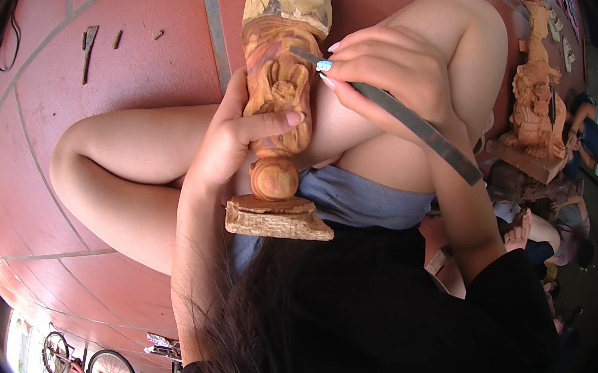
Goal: The person sits cross-legged on a tiled floor and carves a wooden figurine using a small chisel. They hold the wood steady with one hand while carefully shaping the surface with the tool in the other hand.
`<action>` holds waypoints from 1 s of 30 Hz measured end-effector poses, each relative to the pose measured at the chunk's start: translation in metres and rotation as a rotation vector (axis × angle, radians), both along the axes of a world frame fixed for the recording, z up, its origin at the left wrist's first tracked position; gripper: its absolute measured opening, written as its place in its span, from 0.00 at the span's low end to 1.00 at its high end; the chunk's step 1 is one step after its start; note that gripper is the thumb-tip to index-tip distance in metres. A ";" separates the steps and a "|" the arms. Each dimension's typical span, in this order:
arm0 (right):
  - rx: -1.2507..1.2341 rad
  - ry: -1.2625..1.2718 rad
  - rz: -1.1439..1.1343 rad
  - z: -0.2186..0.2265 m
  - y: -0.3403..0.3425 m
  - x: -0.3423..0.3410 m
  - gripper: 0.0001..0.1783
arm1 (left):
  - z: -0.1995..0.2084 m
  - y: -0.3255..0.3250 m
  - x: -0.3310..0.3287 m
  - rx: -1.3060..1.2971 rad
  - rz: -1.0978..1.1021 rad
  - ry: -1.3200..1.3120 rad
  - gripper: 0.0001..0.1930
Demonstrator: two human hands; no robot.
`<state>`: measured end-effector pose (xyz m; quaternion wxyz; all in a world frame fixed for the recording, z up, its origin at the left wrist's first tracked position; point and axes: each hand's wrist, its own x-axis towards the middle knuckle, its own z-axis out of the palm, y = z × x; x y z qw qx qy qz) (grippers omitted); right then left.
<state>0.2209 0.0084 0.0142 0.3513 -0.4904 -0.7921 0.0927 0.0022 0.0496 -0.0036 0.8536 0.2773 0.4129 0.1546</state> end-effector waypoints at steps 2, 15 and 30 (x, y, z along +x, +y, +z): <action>-0.021 -0.032 -0.004 0.004 -0.001 0.001 0.09 | 0.001 -0.002 0.000 -0.009 0.008 0.000 0.43; -0.058 -0.104 -0.058 0.012 -0.007 0.001 0.09 | 0.008 -0.002 0.002 -0.029 0.007 0.005 0.40; 0.015 -0.173 -0.069 0.010 -0.006 -0.002 0.09 | 0.007 -0.003 0.001 -0.031 0.011 -0.033 0.41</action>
